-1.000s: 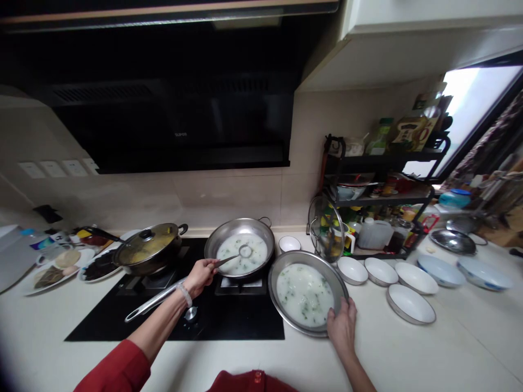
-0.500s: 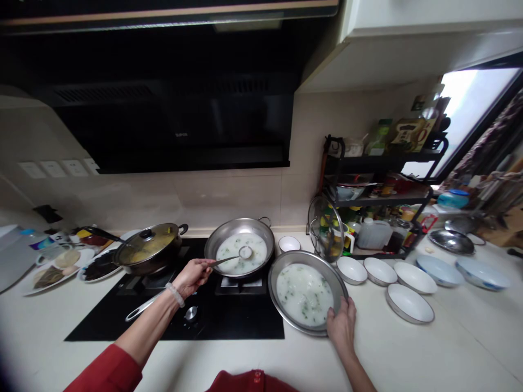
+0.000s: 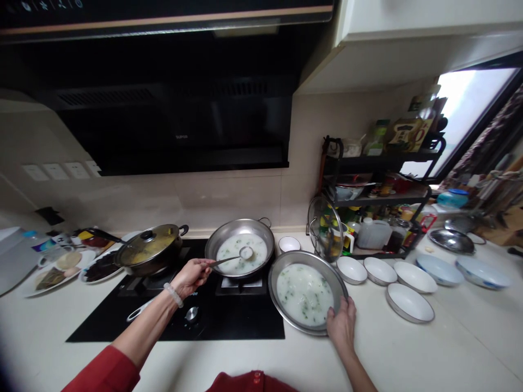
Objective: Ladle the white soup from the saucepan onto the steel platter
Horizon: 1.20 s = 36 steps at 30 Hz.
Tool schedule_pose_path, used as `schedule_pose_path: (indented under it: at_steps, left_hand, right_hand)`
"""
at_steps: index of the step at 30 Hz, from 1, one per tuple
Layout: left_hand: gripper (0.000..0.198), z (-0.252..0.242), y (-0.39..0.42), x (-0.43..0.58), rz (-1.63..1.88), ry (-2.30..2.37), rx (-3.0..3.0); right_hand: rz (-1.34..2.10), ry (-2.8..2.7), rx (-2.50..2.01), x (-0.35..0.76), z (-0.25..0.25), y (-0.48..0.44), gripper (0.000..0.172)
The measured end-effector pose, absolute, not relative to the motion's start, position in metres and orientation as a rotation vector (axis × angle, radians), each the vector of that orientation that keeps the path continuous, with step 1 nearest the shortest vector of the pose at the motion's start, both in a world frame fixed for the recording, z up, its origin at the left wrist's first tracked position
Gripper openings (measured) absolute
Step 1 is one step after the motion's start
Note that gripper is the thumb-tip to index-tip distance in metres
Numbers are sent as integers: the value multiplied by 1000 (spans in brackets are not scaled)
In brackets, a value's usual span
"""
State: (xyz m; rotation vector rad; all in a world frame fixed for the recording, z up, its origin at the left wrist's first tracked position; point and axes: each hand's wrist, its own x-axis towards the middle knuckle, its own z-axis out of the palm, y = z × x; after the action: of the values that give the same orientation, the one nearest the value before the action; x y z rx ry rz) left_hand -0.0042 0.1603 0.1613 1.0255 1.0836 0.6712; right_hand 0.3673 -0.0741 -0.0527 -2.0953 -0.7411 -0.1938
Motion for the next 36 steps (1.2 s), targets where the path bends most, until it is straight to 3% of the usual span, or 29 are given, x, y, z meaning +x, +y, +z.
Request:
schedule_pose_path:
  at_steps: [28, 36]
  left_hand:
    - [6, 166, 156, -1, 679, 1086, 1037]
    - [15, 166, 158, 1, 658, 1048, 1048]
  right_hand:
    - [-200, -749, -2089, 367, -53, -74, 59]
    - [-203, -761, -2121, 366, -51, -74, 59]
